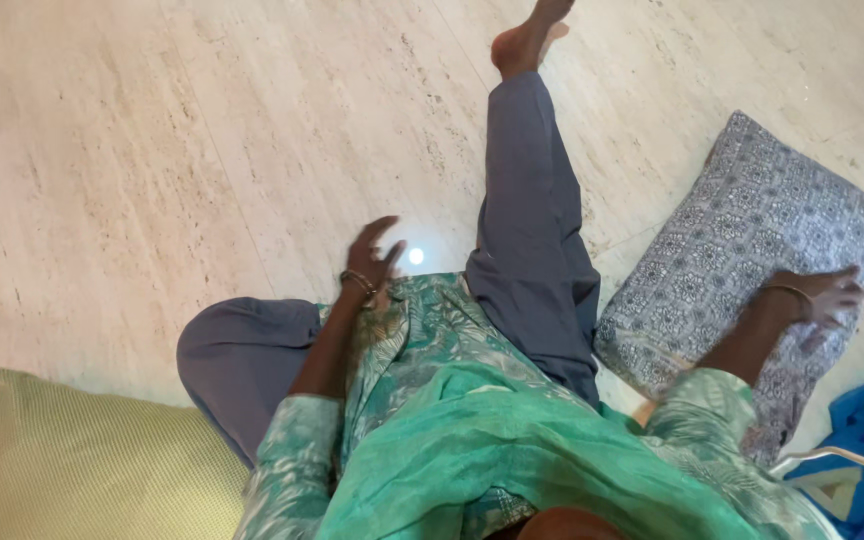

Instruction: The person sits on the floor and inserts a white pillow into a patterned pillowcase. They align the pillow, tuck it into the case, and smooth the case over the pillow. The person then repeats the process with a second pillow and a green pillowcase.

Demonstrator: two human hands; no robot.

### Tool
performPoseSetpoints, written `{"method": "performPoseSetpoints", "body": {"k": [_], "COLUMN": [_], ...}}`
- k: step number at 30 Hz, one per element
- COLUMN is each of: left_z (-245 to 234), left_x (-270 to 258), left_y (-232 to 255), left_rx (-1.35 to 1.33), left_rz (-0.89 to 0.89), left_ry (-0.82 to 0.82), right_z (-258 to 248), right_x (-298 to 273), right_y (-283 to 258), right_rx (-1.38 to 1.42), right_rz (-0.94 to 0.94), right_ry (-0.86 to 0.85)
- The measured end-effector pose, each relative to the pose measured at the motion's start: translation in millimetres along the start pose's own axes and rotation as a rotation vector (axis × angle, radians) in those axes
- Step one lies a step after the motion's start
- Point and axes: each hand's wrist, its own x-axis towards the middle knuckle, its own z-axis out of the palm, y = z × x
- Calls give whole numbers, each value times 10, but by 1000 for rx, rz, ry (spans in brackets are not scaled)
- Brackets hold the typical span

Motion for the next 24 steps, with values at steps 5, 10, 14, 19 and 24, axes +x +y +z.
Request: {"method": "performPoseSetpoints", "body": {"k": [5, 10, 14, 19, 24], "left_z": [-2140, -2552, -2183, -2021, -2357], "left_x": [-1586, -2867, -3311, -3389, -2994], "left_y": [-208, -126, -348, -856, -1233], "left_rx": [982, 854, 870, 1081, 1108], "left_rz": [-455, -1562, -1405, -1138, -1041], "left_ry": [760, 329, 373, 494, 654], "right_z": [-13, 148, 343, 466, 456], "right_x": [-1736, -3451, -3935, -3790, -3718], "right_y": [-2168, -3008, -2947, -2866, -2721], "right_rx": [568, 736, 193, 435, 520], "right_rz": [-733, -1507, -1617, -1655, -1649], "right_ry": [-229, -279, -480, -514, -550]}}
